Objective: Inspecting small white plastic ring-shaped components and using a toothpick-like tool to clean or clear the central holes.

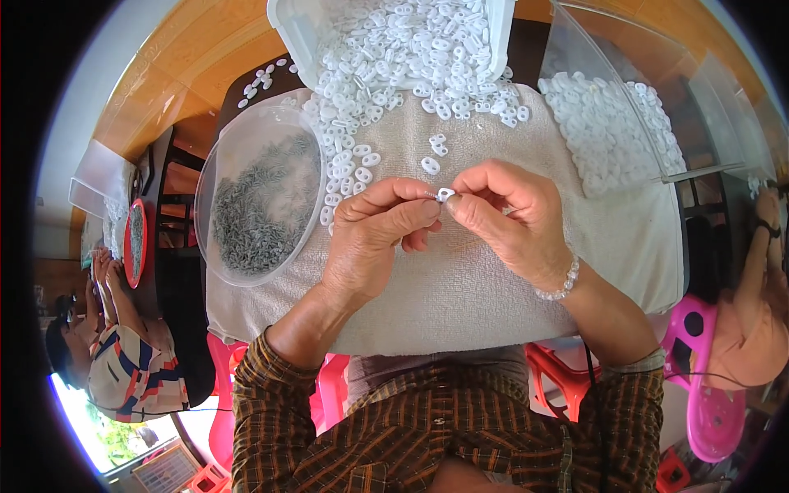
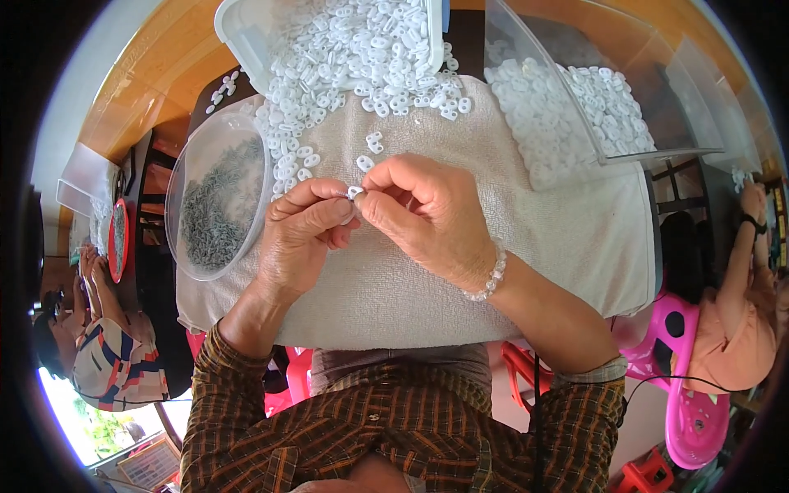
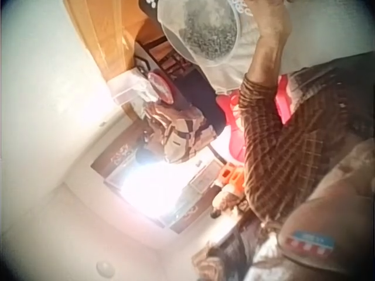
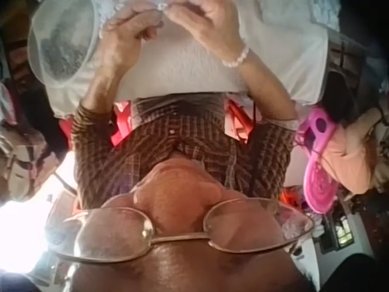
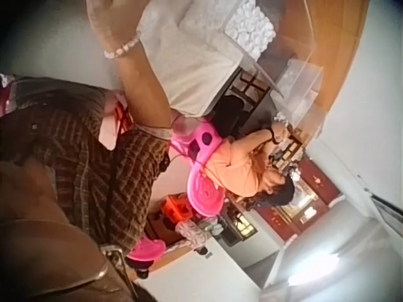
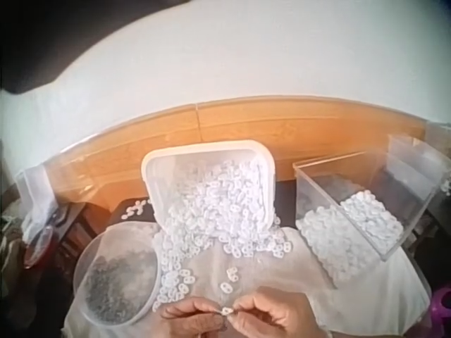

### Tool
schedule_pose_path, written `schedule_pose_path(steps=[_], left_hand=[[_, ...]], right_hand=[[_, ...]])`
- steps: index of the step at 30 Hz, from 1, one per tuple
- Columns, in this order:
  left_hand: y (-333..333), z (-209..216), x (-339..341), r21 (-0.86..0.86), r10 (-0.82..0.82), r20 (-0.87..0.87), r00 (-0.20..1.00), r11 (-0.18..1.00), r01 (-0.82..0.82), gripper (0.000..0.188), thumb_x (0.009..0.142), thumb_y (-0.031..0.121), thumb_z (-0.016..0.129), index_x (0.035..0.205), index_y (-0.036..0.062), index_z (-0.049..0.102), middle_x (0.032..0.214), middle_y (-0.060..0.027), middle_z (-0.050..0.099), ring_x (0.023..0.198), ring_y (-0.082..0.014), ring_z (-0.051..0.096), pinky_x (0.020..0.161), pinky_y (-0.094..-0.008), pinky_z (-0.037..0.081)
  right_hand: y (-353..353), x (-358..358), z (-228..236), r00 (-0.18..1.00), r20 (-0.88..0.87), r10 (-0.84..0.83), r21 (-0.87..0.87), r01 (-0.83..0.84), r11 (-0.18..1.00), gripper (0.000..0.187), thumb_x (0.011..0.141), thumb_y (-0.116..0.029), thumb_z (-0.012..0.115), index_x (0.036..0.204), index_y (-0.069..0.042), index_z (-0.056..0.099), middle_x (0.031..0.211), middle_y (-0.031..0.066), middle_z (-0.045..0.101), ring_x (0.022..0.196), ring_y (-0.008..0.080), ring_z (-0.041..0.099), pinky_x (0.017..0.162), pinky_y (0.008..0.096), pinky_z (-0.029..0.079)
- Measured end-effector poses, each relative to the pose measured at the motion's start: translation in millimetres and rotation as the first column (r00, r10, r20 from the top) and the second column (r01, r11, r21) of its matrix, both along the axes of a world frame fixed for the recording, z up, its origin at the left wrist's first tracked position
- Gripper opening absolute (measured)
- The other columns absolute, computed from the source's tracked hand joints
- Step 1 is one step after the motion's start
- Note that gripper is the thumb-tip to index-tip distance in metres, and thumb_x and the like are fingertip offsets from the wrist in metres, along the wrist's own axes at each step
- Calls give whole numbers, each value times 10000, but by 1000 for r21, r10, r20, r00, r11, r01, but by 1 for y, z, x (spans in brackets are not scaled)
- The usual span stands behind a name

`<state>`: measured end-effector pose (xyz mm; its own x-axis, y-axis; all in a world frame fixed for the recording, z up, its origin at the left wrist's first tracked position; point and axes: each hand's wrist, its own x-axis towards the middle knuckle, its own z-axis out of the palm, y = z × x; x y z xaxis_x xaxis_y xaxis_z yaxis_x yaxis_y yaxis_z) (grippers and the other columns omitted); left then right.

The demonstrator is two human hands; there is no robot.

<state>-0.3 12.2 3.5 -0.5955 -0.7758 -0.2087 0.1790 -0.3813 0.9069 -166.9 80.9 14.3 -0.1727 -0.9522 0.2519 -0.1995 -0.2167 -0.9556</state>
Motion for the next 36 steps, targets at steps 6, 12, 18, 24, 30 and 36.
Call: schedule_pose_path(steps=[6, 12, 18, 24, 30, 36], left_hand=[[-5, 0, 3, 92, 9, 2, 1000, 996, -9, 118, 801, 52, 636, 919, 61, 640, 773, -35, 643, 653, -128, 612, 527, -218, 455], [-6, -3, 2, 79, -37, -12, 999, 996, 38, 125, 814, 44, 617, 937, 57, 635, 806, -38, 642, 692, -122, 607, 544, -218, 459], [0, 6, -2, 53, -114, -112, 987, 991, 121, 228, 813, 8, 610, 1040, 28, 610, 866, -63, 637, 757, -131, 609, 613, -223, 481], [-2, 3, 1, -106, -148, -107, 983, 985, 136, 324, 792, -39, 612, 1109, 20, 580, 941, -95, 636, 811, -143, 617, 668, -236, 485], [1, 4, 2, -214, -81, -71, 994, 975, 64, 327, 797, -31, 616, 1117, 20, 579, 934, -101, 648, 768, -144, 620, 661, -237, 477], [2, 7, 3, -181, -65, -55, 996, 982, 54, 269, 845, 72, 603, 1108, 22, 583, 877, -111, 655, 692, -145, 615, 602, -237, 470]], right_hand=[[-2, -4, 2, 941, -298, -161, -294, 69, 953, 71, 766, -47, 650, 809, -9, 609, 703, 18, 585, 575, 36, 518, 493, 176, 389], [-2, 1, -2, 979, -189, -82, -165, 51, 985, 52, 785, -38, 640, 812, -7, 607, 729, 16, 589, 584, 35, 515, 499, 182, 394], [2, -3, 0, 994, 107, -14, -56, 20, 998, 78, 811, -39, 630, 844, 24, 596, 759, 15, 587, 625, 46, 523, 548, 183, 415], [6, -9, 8, 985, 174, -7, -94, 24, 995, 57, 812, -12, 599, 848, 31, 587, 766, 28, 572, 619, 56, 513, 547, 189, 412], [6, -9, 10, 994, 109, 18, -118, -5, 993, 26, 806, 6, 583, 822, 26, 581, 733, 16, 538, 608, 51, 492, 530, 190, 383], [4, -8, 7, 992, 125, -11, -134, 28, 991, 32, 772, -11, 631, 763, 1, 603, 690, -1, 559, 558, 20, 489, 491, 176, 373]])
